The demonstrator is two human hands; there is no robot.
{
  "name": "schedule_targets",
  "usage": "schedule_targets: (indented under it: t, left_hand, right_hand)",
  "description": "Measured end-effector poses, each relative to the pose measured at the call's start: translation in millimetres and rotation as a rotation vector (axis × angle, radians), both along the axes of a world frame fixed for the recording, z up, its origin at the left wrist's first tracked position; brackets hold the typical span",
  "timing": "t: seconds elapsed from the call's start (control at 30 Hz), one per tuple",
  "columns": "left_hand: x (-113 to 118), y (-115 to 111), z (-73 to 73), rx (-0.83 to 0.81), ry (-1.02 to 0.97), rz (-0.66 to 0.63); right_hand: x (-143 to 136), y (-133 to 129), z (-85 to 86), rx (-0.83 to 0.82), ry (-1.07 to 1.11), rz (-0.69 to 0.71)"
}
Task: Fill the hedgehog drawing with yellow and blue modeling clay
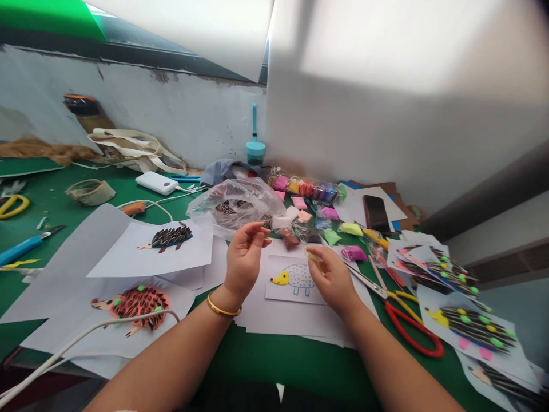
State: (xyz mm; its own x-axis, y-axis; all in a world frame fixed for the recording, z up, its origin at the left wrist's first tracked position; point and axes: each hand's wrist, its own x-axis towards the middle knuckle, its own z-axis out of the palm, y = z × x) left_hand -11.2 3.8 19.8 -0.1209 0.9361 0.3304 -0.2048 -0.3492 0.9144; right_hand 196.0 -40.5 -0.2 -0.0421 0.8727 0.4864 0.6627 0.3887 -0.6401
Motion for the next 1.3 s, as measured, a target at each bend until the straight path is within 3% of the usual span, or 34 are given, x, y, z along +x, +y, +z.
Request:
schedule_targets:
  t: [0.2, 0.4, 0.67, 0.93, 1.17, 1.3]
  left_hand:
    - [4.0, -0.8, -1.0, -0.112, 0.08, -0.128]
    - [10.2, -0.5, -2.4, -0.326, -0.14, -0.339]
    - [4.6, 4.6, -4.6, -0.284, -0.019, -0.23]
    - [-5.9, 24.3, -19.9, -0.048, 0.649, -0.065]
    - [-6.9, 21.3, -26.1, 0.065, 1.253, -0.019]
    - [-6.6, 15.9, -22.8, 0.142, 1.391, 0.025]
  right_hand:
    - [0.6, -1.3, 1.9, 0.034, 0.012, 0.03]
    - [0.6, -3.7, -2.0, 0.043, -0.019, 0.102]
    - [2.3, -2.2, -8.8, -0.047, 0.021, 0.085]
    - [2.4, -1.6, -10.1, -0.026, 0.001, 0.074]
    - [1.2, -2.7, -7.8, -0.059, -0.009, 0.1]
    - [0.8, -2.7, -7.8, -0.078, 0.02, 0.096]
